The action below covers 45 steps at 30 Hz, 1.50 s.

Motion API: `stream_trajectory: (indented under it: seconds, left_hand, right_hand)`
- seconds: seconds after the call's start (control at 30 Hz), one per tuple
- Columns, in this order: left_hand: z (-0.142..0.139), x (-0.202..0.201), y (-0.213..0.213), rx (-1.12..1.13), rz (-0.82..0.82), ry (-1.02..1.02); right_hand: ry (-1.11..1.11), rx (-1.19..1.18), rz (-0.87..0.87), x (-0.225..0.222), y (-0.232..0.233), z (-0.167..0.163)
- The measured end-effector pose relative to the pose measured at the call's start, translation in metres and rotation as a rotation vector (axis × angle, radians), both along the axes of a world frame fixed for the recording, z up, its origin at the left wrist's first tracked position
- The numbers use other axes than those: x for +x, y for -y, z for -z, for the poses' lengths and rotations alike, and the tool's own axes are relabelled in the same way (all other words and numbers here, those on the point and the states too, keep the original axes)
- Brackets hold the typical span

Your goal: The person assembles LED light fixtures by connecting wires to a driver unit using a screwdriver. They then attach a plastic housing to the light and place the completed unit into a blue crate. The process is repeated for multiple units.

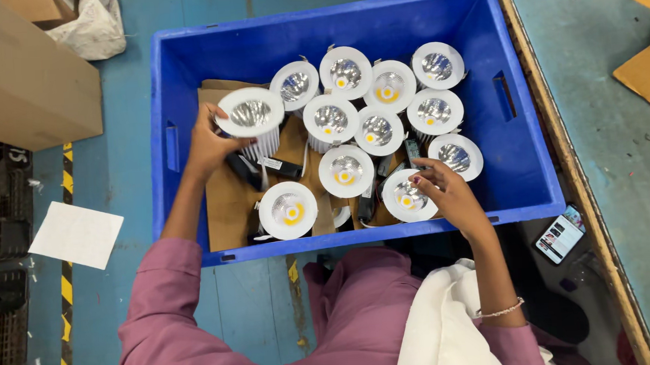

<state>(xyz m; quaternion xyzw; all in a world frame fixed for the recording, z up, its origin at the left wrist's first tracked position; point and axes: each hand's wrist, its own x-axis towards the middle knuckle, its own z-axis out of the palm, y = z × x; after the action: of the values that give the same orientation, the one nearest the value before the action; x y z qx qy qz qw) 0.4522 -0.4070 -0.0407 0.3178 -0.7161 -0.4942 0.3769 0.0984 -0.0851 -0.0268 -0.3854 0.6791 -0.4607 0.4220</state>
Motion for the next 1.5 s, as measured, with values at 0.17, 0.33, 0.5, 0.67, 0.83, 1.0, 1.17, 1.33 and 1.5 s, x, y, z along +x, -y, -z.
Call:
stream_trajectory:
  seconds: [0.17,0.33,0.5,0.67,0.83,1.0,1.17,1.33,1.5]
  left_hand:
    - [0.046,-0.010,-0.022,0.052,-0.120,0.107]
    - [0.071,-0.028,-0.040,0.099,-0.230,0.044]
    - [0.101,-0.029,-0.043,0.055,-0.254,0.200]
    - [0.099,0.000,-0.016,-0.117,-0.052,0.577]
    - [0.077,-0.089,0.005,-0.080,0.304,1.227]
    - [0.097,-0.318,-0.082,-0.091,0.785,1.149]
    - [0.047,-0.388,-0.145,-0.150,1.262,0.976]
    - [0.005,-0.436,-0.264,-0.176,1.624,0.774]
    - [-0.021,-0.445,-0.362,-0.311,1.814,0.768]
  right_hand:
    - [-0.063,-0.015,0.004,0.006,-0.004,-0.004]
    - [-0.054,-0.016,0.025,0.012,-0.007,-0.007]
    - [-0.107,-0.028,0.041,0.015,-0.010,0.000]
    - [-0.204,-0.113,0.113,0.022,-0.012,0.012]
    - [-0.167,-0.298,0.268,0.023,-0.053,-0.004]
    - [-0.178,-0.253,0.684,-0.002,-0.183,-0.043]
    - [-0.548,-0.427,1.589,-0.004,-0.391,-0.069]
    - [-0.955,0.116,2.158,0.025,-0.583,-0.078]
    - [-1.123,0.558,2.176,0.020,-0.678,-0.101]
